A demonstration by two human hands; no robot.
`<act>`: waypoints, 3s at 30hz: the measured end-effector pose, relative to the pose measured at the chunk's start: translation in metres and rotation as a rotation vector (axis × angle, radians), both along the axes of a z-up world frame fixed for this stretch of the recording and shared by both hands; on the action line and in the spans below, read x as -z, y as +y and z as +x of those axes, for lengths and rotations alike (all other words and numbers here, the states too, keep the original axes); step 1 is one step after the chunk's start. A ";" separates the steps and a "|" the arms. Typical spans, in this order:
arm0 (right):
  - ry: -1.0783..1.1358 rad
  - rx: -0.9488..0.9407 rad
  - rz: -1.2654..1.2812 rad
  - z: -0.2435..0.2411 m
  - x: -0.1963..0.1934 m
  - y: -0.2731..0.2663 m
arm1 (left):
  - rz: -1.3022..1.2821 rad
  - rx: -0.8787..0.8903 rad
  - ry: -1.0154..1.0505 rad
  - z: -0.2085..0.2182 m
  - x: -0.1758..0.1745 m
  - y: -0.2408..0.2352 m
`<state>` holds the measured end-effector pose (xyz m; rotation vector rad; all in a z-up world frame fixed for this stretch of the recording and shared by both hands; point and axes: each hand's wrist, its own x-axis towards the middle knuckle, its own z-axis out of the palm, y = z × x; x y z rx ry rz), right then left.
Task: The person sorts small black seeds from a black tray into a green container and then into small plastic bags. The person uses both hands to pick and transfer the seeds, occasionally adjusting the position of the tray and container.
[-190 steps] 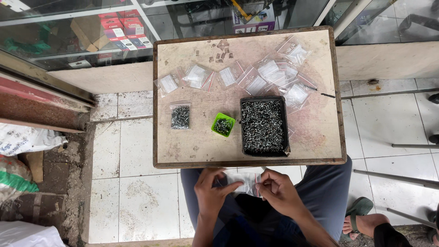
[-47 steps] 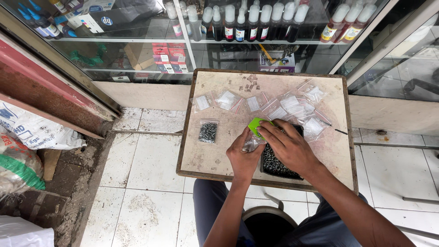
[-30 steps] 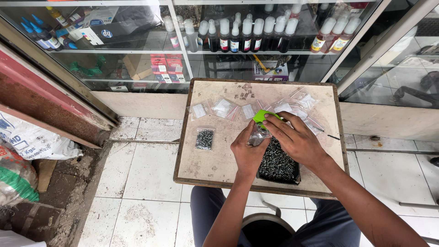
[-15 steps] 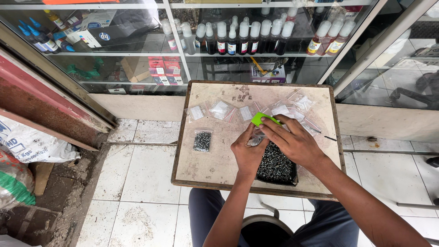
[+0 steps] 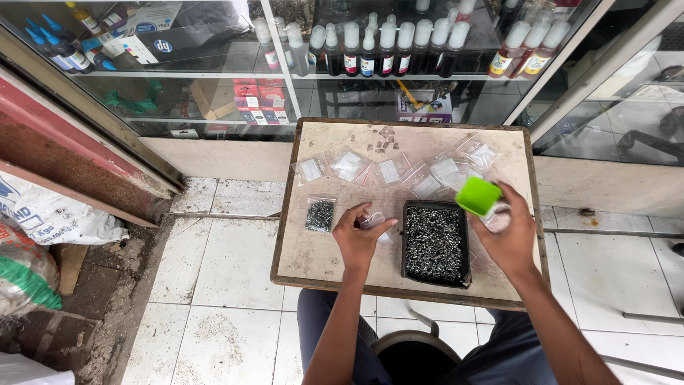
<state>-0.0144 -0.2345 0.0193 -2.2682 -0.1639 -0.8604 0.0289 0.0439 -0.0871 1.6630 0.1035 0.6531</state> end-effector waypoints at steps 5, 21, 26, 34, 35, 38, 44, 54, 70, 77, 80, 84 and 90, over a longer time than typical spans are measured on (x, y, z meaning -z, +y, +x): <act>0.177 0.177 0.026 -0.038 0.083 -0.034 | -0.036 0.202 0.201 -0.003 -0.001 0.030; 0.058 -0.282 0.034 -0.027 0.027 0.060 | 0.333 0.629 0.130 -0.013 -0.056 0.061; 0.177 -0.494 -0.228 0.002 0.019 0.111 | 0.583 0.579 0.092 -0.017 -0.050 0.057; 0.157 -0.599 -0.211 0.007 0.020 0.122 | 0.799 0.558 0.007 -0.029 -0.078 0.060; 0.145 -0.600 -0.175 0.007 0.024 0.121 | 0.814 0.572 0.001 -0.030 -0.080 0.060; 0.120 -0.595 -0.101 0.005 0.032 0.116 | 0.821 0.596 -0.007 -0.035 -0.084 0.061; 0.112 -0.606 -0.037 -0.001 0.030 0.114 | 0.930 0.582 -0.052 -0.054 -0.075 0.069; 0.079 -0.655 -0.025 -0.014 0.043 0.111 | 0.954 0.444 -0.175 -0.077 -0.043 0.070; 0.092 -0.667 0.022 -0.029 0.029 0.111 | 0.816 0.515 -0.238 -0.083 -0.060 0.058; 0.127 -0.633 0.072 -0.027 0.033 0.092 | 0.729 0.511 -0.142 -0.094 -0.071 0.076; 0.148 -0.650 0.070 -0.027 0.029 0.097 | 0.608 0.477 -0.115 -0.093 -0.075 0.069; 0.194 -0.674 0.073 -0.028 0.024 0.100 | 0.454 0.354 -0.109 -0.085 -0.054 0.063; 0.215 -0.659 0.075 -0.028 0.029 0.096 | 0.446 0.506 -0.111 -0.081 -0.062 0.061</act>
